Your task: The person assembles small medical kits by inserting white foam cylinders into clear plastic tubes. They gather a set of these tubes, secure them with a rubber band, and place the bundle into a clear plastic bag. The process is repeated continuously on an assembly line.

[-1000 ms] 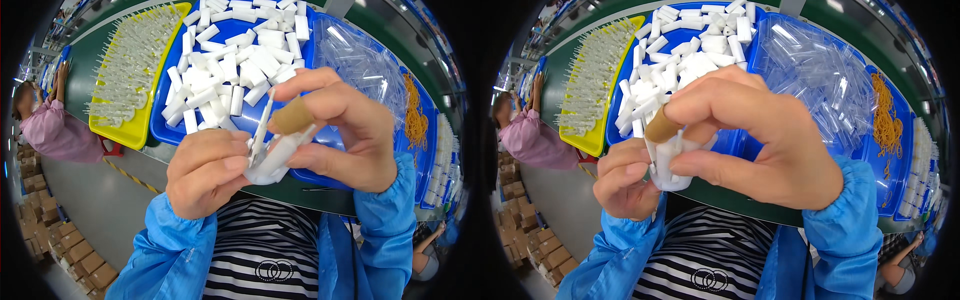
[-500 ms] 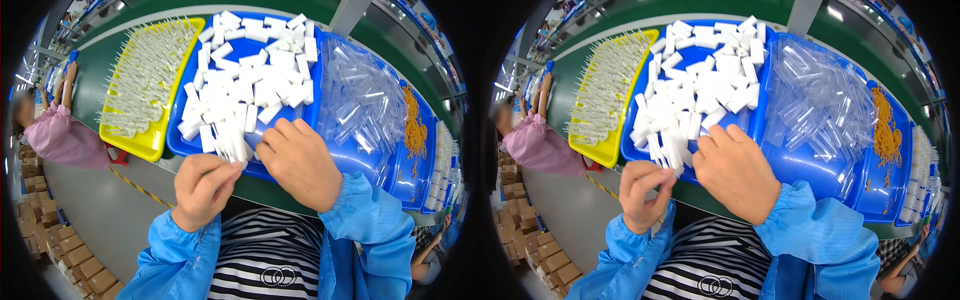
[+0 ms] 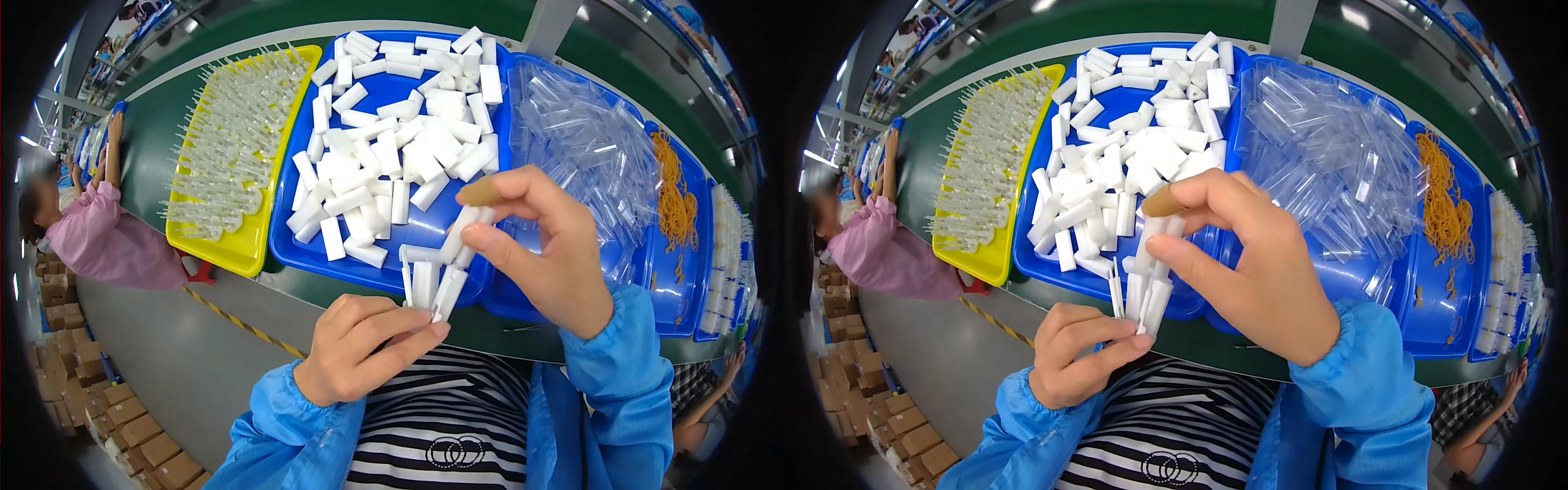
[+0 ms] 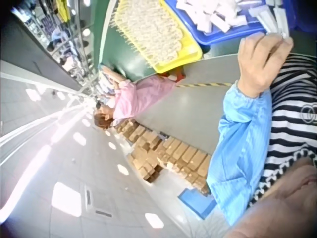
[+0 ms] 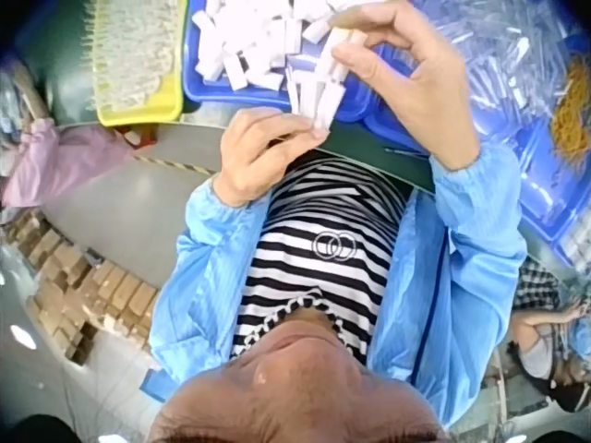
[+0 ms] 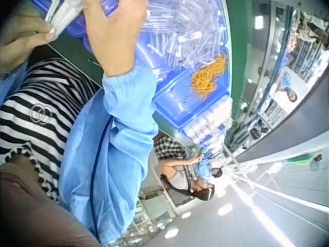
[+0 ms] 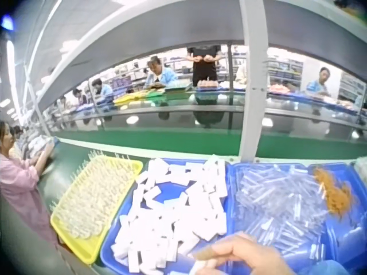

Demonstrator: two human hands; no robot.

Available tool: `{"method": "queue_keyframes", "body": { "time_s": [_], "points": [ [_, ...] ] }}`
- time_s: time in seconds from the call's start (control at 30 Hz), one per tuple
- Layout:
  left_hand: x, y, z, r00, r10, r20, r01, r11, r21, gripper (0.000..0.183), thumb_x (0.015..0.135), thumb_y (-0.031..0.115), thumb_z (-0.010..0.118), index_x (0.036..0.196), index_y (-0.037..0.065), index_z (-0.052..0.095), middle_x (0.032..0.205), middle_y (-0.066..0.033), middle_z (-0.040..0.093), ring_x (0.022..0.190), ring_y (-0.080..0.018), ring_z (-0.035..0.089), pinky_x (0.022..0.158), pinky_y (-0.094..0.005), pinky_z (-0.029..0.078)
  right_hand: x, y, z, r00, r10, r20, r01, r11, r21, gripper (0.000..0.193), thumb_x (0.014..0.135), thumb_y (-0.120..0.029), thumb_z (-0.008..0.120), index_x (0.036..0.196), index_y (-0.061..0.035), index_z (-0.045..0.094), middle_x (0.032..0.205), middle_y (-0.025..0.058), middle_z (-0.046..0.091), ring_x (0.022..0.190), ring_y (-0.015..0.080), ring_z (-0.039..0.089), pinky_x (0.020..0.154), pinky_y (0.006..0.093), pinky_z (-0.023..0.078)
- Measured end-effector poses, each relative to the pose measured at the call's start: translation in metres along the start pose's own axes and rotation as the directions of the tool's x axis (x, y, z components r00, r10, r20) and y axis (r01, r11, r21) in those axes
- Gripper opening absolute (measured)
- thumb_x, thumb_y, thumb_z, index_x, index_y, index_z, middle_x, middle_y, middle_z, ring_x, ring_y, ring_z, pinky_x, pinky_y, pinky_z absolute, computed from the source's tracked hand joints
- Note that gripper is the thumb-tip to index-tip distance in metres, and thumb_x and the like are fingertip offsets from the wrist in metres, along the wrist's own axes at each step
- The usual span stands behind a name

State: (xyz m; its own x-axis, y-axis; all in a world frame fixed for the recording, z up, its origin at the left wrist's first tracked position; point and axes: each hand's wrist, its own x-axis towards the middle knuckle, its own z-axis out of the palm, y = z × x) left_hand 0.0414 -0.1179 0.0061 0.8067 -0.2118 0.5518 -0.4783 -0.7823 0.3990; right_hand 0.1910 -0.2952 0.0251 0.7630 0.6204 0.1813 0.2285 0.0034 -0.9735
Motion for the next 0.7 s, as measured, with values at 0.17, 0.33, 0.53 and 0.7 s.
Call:
{"method": "queue_keyframes", "body": {
  "time_s": [0.17, 0.33, 0.53, 0.7],
  "points": [
    [0.002, 0.000, -0.001, 1.000, -0.009, 0.009, 0.009, 1.000, 0.014, 0.039, 0.061, 0.002, 0.080, 0.098, 0.012, 0.077, 0.099, -0.0021, 0.067, 0.079, -0.0190, 0.060, 0.064, -0.0279, 0.049, -0.001, 0.004, -0.009, 0.962, -0.209, 0.179, 0.249, 0.936, -0.250, 0.021, 0.083, -0.007, 0.075, 0.103, -0.0012, 0.068, 0.093, 0.0081, 0.069, 0.082, 0.0179, 0.066, 0.077, 0.0289, 0.050],
    [0.000, 0.003, -0.003, 1.000, 0.022, 0.017, -0.022, 1.000, 0.018, 0.039, 0.061, 0.003, 0.080, 0.098, 0.012, 0.077, 0.099, -0.0026, 0.067, 0.079, -0.0189, 0.060, 0.064, -0.0280, 0.049, 0.006, 0.003, -0.006, 0.990, 0.113, -0.081, -0.103, 0.988, 0.114, 0.021, 0.087, -0.009, 0.074, 0.103, 0.0038, 0.066, 0.097, 0.0083, 0.071, 0.089, 0.0136, 0.066, 0.080, 0.0282, 0.053],
    [-0.005, -0.007, -0.001, 0.997, 0.081, -0.017, -0.080, 0.996, 0.023, 0.038, 0.065, 0.005, 0.078, 0.103, 0.010, 0.077, 0.105, -0.0042, 0.066, 0.085, -0.0199, 0.061, 0.065, -0.0293, 0.049, -0.004, 0.002, -0.005, 0.973, 0.010, 0.229, -0.008, 1.000, -0.011, 0.022, 0.086, -0.014, 0.074, 0.105, -0.0037, 0.068, 0.096, 0.0057, 0.070, 0.090, 0.0186, 0.066, 0.086, 0.0330, 0.048],
    [-0.015, -0.010, 0.013, 0.954, -0.039, -0.297, -0.005, 0.990, -0.144, 0.042, 0.066, 0.002, 0.086, 0.104, 0.009, 0.070, 0.103, -0.0106, 0.064, 0.088, -0.0249, 0.065, 0.069, -0.0325, 0.054, -0.010, -0.004, 0.006, 0.930, -0.265, 0.253, 0.311, 0.936, -0.163, 0.023, 0.084, -0.015, 0.075, 0.106, -0.0100, 0.069, 0.098, 0.0035, 0.067, 0.094, 0.0211, 0.062, 0.087, 0.0366, 0.043]
  ]
}}
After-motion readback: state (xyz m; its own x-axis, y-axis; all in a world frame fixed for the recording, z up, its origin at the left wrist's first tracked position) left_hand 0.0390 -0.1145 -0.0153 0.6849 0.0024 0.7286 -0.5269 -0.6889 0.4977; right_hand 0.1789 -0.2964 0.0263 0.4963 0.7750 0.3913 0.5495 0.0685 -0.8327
